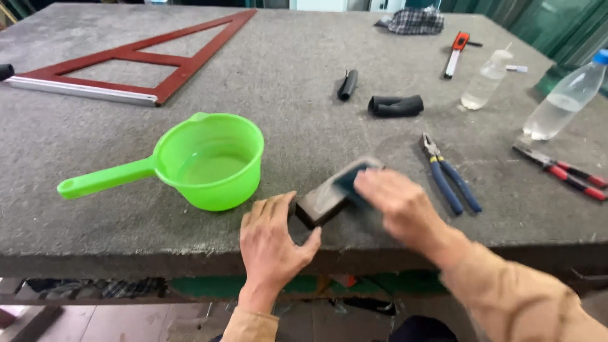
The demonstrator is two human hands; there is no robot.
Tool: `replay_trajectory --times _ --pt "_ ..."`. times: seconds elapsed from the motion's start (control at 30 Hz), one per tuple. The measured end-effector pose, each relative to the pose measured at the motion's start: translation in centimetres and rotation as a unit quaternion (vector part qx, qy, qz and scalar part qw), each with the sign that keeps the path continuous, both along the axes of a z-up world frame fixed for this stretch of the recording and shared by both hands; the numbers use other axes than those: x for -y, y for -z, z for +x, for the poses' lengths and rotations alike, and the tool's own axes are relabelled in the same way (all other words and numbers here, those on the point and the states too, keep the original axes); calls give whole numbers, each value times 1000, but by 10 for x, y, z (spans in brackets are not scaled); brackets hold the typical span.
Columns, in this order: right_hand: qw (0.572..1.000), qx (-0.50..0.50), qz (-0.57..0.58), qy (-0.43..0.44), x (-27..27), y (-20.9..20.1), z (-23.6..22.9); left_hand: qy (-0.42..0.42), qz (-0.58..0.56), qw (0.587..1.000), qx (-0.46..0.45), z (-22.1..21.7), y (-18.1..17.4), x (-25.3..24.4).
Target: Sanding and polishing the edges of a small rectangular electronic component using sandpaper, a support block, and water.
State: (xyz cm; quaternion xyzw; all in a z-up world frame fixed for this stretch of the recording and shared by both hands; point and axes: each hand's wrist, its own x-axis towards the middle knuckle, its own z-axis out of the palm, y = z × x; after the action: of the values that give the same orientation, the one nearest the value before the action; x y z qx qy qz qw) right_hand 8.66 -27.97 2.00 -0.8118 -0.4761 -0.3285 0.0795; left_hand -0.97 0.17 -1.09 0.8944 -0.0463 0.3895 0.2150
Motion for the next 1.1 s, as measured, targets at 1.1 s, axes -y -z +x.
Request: replay_trajectory --times 1.1 --pt "889 -375 -215 149 -349 -66 150 -91 0 967 240 41 50 4"
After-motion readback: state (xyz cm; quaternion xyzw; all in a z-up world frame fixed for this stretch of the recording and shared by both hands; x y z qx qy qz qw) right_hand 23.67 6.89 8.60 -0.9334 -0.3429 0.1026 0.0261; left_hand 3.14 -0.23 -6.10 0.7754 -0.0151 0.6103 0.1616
